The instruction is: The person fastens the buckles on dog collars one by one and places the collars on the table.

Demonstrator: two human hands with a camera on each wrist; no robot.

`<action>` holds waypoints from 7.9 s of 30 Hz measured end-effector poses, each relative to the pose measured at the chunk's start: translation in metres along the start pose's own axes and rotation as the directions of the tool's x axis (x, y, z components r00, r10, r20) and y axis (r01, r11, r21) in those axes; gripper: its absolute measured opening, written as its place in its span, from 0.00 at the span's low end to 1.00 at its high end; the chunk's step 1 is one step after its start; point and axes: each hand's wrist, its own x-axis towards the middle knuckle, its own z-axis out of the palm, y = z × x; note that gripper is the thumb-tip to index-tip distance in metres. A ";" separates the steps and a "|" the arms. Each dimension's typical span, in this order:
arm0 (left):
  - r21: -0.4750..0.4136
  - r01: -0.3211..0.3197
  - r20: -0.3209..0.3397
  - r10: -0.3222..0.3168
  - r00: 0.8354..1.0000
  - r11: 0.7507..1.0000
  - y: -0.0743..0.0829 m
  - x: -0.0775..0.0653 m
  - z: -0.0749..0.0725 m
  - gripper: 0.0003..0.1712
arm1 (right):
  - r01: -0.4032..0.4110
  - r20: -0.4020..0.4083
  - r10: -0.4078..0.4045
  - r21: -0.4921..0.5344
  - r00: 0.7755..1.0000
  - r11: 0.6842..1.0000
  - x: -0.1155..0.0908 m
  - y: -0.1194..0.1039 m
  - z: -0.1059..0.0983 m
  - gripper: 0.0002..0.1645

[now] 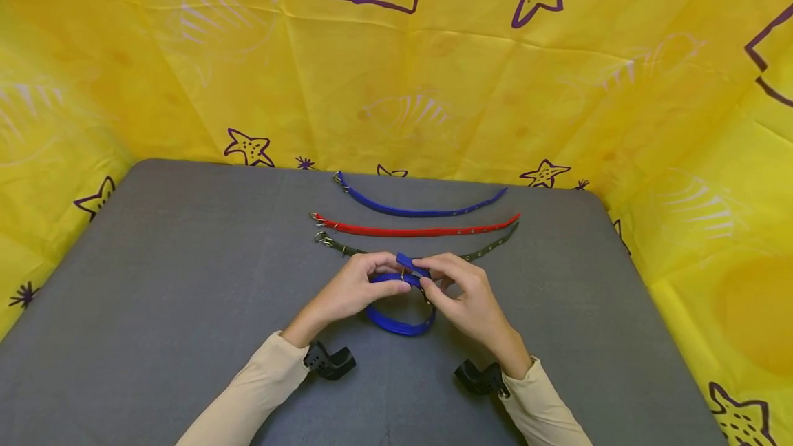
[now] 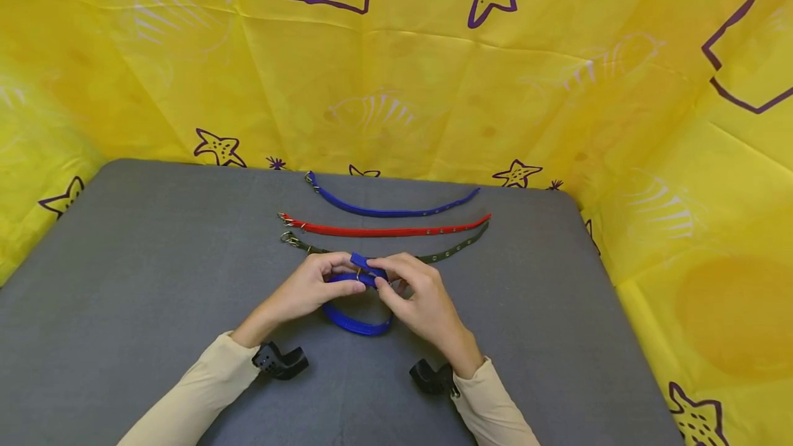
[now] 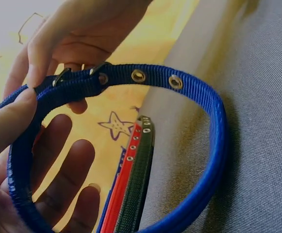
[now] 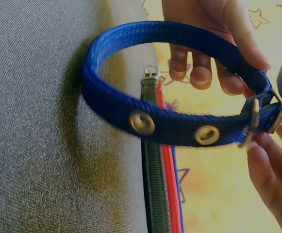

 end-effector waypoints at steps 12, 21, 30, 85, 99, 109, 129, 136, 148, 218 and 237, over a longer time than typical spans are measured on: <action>0.073 -0.003 -0.104 0.010 0.995 0.997 0.000 -0.001 0.004 0.12 | -0.050 -0.019 0.050 -0.001 0.999 0.999 -0.003 0.001 -0.001 0.16; 0.073 -0.037 -0.096 0.044 0.994 0.997 0.000 -0.001 0.007 0.12 | -0.080 -0.017 0.080 0.007 0.997 0.997 -0.002 0.002 -0.001 0.16; 0.085 -0.058 -0.092 0.066 0.994 0.995 0.000 -0.001 0.008 0.14 | -0.090 -0.019 0.090 0.005 0.996 0.996 -0.004 0.003 0.000 0.17; 0.184 0.031 -0.115 -0.010 0.993 0.982 -0.004 0.002 0.005 0.11 | 0.011 0.021 -0.008 -0.189 1.000 0.982 -0.002 0.014 0.001 0.13; 0.211 0.066 -0.160 -0.032 0.987 0.975 -0.006 0.002 0.004 0.09 | -0.041 0.016 0.046 -0.252 0.999 0.967 -0.002 0.015 0.003 0.16; 0.214 0.058 -0.119 -0.033 0.992 0.975 -0.008 0.001 0.006 0.11 | -0.178 0.022 0.192 -0.295 0.981 0.939 -0.004 0.016 0.000 0.13; 0.280 0.173 -0.193 -0.121 0.974 0.944 -0.017 0.002 -0.022 0.15 | -0.401 0.077 0.455 -0.357 0.887 0.843 -0.007 0.045 -0.067 0.13; 0.315 0.197 -0.271 -0.111 0.956 0.928 -0.023 0.000 -0.041 0.15 | -0.465 0.103 0.538 -0.386 0.836 0.797 -0.018 0.063 -0.101 0.16; 0.367 0.240 -0.315 -0.122 0.941 0.899 -0.032 -0.008 -0.076 0.16 | -0.490 0.047 0.544 -0.373 0.838 0.788 -0.035 0.086 -0.125 0.20; 0.489 0.294 -0.298 -0.160 0.941 0.821 -0.039 -0.024 -0.113 0.06 | -0.256 0.089 0.322 -0.427 0.943 0.867 -0.021 0.092 -0.074 0.20; 0.347 0.275 -0.273 -0.184 0.944 0.897 -0.031 -0.030 -0.122 0.09 | -0.244 0.001 0.288 -0.528 0.958 0.814 -0.025 0.092 -0.079 0.11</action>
